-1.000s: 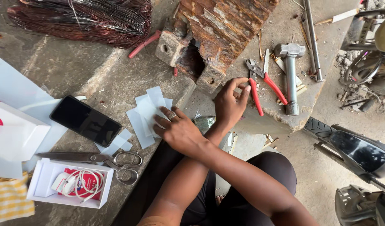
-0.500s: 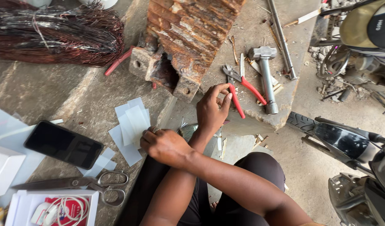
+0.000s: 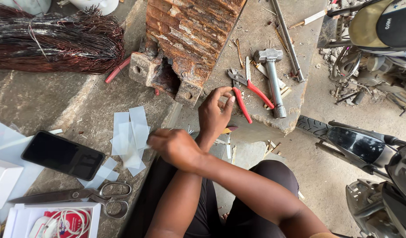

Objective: The person cuts a translucent plastic sheet into smaller rectangular pieces using scissors, then folds each piece in half and places them into slots on a rusty metal rack. The person repeats this process for multiple pieces.

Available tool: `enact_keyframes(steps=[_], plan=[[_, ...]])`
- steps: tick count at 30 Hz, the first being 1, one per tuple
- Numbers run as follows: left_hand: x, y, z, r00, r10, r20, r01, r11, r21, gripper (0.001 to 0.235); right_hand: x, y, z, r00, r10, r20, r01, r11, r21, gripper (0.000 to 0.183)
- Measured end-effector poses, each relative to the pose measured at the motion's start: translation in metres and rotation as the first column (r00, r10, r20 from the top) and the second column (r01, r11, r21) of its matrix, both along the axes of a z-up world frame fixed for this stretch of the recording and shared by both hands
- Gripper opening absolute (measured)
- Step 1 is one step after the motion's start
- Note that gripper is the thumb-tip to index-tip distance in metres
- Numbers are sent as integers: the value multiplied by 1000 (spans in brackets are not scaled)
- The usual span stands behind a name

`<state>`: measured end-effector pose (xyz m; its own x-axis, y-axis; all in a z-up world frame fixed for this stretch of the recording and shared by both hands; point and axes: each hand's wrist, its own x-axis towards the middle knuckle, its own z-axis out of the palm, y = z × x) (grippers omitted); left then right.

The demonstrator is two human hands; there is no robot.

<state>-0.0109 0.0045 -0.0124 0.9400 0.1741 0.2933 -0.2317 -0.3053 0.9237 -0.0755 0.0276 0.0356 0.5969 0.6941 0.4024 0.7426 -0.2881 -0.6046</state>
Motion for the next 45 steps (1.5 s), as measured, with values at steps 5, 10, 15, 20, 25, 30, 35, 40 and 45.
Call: enact_keyframes(steps=[5,10,15,20,25,30,35,40,45], plan=[[14,11,-12,926,-345,-156,147,708,-691,31,24,-56,31,820,-27,-572,340,826,449,14],[3,29,2,877,-481,-4,214,398,-892,46,72,-141,60,687,-274,-673,599,738,311,20],[-3,20,23,909,-416,19,253,517,-818,33,80,-173,45,641,-331,-692,622,753,215,7],[-6,8,24,955,-296,5,214,678,-704,20,77,-191,32,643,-303,-704,577,795,185,3],[-7,11,23,949,-315,-7,231,709,-666,20,72,-189,29,776,-380,-504,528,829,187,10],[-6,13,24,953,-291,-87,148,695,-704,22,67,-182,36,893,-447,-51,449,891,66,24],[-7,10,24,969,-241,-48,147,728,-670,23,75,-181,35,880,-396,-261,434,894,110,14],[-13,-1,28,997,-37,72,63,917,-394,19,80,-183,31,811,-371,-451,487,857,170,11],[-18,-2,37,977,73,199,-19,966,-258,17,79,-181,33,817,-373,-441,489,852,185,10]])
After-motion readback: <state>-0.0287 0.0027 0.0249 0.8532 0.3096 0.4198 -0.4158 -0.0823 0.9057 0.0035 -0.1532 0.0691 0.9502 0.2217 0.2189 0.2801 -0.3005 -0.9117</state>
